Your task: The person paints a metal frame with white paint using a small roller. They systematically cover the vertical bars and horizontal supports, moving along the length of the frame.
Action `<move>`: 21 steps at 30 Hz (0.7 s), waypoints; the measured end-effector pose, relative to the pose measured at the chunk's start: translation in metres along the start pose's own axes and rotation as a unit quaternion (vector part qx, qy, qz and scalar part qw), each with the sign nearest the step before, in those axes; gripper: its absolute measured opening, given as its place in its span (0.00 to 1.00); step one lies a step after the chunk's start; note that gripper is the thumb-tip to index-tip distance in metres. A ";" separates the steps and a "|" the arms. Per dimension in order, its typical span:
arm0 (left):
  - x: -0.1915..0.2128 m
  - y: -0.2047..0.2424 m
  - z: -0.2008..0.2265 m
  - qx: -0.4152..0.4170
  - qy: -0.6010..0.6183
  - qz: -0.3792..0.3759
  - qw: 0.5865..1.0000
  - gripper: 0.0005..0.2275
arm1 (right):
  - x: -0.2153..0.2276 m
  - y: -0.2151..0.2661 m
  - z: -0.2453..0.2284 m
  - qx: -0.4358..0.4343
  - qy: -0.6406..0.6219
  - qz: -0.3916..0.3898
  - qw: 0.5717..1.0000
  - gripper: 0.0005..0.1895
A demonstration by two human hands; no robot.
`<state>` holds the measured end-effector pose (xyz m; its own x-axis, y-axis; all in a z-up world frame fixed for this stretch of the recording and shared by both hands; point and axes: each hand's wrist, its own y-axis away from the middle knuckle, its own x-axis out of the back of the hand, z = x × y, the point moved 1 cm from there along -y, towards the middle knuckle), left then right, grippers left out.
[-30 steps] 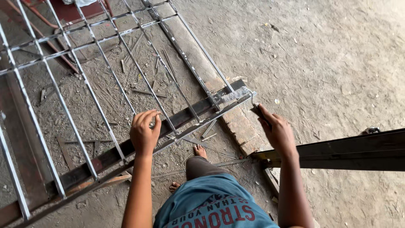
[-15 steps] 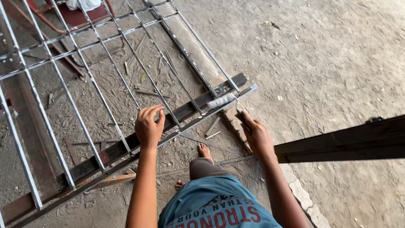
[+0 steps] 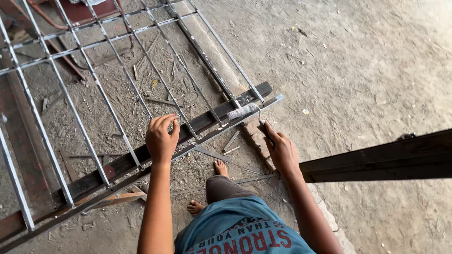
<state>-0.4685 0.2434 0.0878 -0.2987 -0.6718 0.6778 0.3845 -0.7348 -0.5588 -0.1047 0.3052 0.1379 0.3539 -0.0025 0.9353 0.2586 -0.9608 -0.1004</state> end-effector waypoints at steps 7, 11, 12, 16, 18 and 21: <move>-0.006 0.002 -0.006 0.002 0.018 0.004 1.000 0.05 | -0.010 -0.022 -0.011 -0.012 -0.006 0.014 1.000 0.28; -0.002 0.000 -0.003 0.014 0.020 -0.005 1.000 0.06 | -0.023 -0.063 -0.024 -0.001 0.005 0.008 1.000 0.29; 0.000 0.001 -0.001 0.020 0.022 -0.005 1.000 0.06 | -0.028 -0.074 -0.027 0.006 0.004 0.009 1.000 0.29; 0.007 0.001 0.005 0.053 0.020 0.008 0.998 0.06 | -0.045 -0.122 -0.039 0.015 -0.007 -0.001 1.000 0.28; 0.009 -0.001 0.005 0.065 0.016 0.022 0.998 0.06 | -0.051 -0.145 -0.045 0.043 -0.002 0.001 0.999 0.30; 0.011 -0.004 0.004 0.089 0.015 0.053 0.995 0.06 | -0.059 -0.181 -0.056 0.077 -0.003 0.019 0.997 0.31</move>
<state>-0.4701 0.2395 0.0991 -0.2722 -0.7494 0.6036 0.5630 -0.6327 -0.5317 -0.2225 0.4638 0.1199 0.3718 -0.0355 0.9276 0.3788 -0.9065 -0.1866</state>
